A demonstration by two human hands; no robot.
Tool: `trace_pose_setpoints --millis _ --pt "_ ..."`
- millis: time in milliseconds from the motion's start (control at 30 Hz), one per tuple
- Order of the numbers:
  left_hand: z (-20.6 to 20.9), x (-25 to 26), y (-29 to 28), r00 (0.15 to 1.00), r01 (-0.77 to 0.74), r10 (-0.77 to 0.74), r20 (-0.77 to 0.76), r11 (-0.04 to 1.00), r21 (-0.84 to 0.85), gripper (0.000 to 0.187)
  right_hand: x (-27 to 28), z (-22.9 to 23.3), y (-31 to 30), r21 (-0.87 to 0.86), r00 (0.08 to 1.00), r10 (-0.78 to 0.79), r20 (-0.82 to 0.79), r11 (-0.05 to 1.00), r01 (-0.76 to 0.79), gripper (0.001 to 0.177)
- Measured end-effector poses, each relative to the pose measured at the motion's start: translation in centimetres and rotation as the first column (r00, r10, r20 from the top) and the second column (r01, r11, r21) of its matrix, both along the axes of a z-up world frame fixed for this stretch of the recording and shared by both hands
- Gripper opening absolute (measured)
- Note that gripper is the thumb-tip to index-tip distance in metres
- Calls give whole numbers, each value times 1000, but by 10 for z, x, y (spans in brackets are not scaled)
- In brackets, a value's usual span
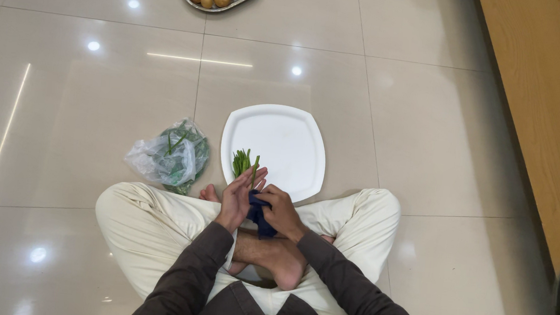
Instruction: The person cleans green beans by hand and places them on a white plate while sitting on the floor.
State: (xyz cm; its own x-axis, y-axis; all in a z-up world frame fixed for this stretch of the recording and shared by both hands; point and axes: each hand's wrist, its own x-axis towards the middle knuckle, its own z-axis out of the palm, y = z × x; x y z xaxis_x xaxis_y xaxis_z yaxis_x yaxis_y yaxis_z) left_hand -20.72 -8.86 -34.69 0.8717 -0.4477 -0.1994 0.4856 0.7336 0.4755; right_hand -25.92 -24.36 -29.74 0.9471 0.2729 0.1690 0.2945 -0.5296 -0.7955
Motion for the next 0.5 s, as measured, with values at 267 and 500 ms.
trace_pose_setpoints --millis 267,500 --pt "-4 2 -6 999 40 -41 12 997 61 53 16 2 5 -82 978 -161 132 982 172 46" --pt "2 2 -2 999 2 5 -45 989 150 49 -3 -23 18 -74 998 -49 32 996 51 43"
